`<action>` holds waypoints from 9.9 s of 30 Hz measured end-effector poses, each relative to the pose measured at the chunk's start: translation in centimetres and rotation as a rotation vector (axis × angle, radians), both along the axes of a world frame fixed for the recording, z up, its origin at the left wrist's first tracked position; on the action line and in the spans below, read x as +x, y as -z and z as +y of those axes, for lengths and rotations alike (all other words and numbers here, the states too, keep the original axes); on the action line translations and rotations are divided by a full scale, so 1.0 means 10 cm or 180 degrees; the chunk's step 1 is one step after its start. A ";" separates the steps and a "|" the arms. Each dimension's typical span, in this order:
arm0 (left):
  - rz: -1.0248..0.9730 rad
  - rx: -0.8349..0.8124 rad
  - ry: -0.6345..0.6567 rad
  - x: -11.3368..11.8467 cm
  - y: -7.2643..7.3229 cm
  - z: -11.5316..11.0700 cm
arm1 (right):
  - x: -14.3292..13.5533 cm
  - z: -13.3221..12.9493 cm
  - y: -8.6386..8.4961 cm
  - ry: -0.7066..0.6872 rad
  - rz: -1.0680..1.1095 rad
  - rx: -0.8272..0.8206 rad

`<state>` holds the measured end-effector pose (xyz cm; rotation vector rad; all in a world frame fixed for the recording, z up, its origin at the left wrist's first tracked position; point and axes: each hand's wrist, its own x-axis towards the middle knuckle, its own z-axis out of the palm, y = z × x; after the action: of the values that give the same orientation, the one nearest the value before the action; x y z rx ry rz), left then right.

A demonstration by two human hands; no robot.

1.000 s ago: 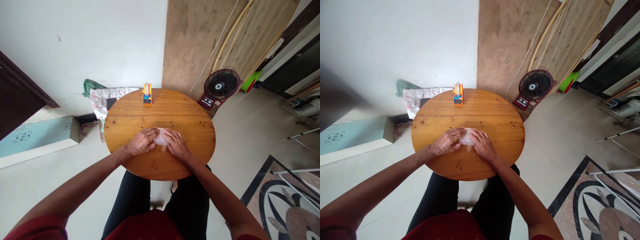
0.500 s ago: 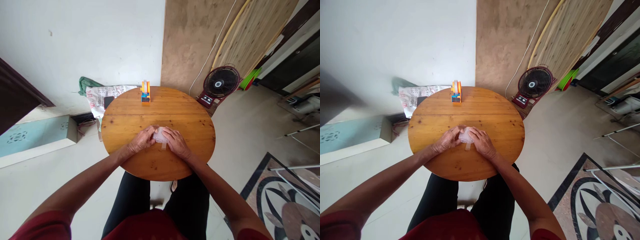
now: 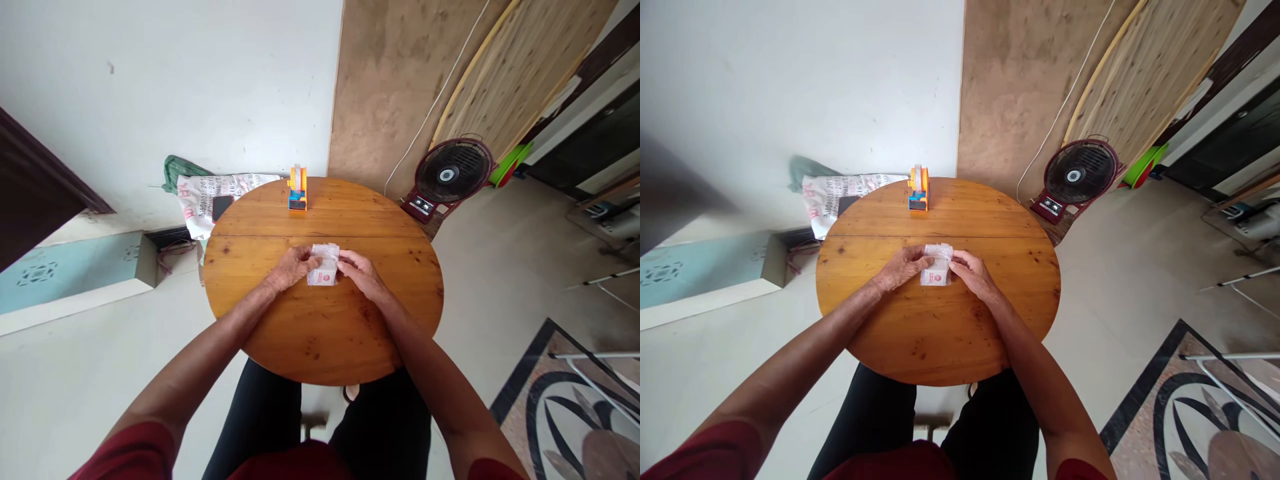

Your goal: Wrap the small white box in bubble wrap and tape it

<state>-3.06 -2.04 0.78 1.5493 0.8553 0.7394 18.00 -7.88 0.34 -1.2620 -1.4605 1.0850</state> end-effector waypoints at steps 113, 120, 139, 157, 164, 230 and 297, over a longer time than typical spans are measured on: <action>-0.1075 -0.1332 0.1162 0.03 0.01 -0.13 | -0.24 -0.27 -0.49 0.0177 -0.2524 0.1900; -0.1086 -0.1474 0.1017 0.02 0.07 -0.08 | -0.30 -0.43 -0.33 0.0416 -0.2588 0.2178; -0.1283 -0.1741 0.0934 0.01 0.11 -0.01 | -0.21 -0.70 -0.01 0.0232 -0.3911 0.2106; -0.1195 -0.1278 0.0383 0.06 0.12 -0.03 | -0.07 -0.10 -0.07 0.0232 -0.1529 0.0903; -0.0846 -0.0728 -0.0049 0.07 0.12 -0.01 | 0.09 -0.08 0.06 0.0523 -0.1511 0.0608; 0.0163 0.1845 -0.0094 0.08 0.27 -0.01 | 0.16 -0.05 0.03 0.0108 -0.1155 0.0547; 0.0713 0.2084 -0.0013 0.06 0.23 -0.03 | 0.20 -0.09 -0.11 0.0401 -0.1031 0.0927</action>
<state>-2.49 -2.30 -1.49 2.2445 0.8188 0.9152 19.95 -8.78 1.45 -1.3384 -1.6826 0.5760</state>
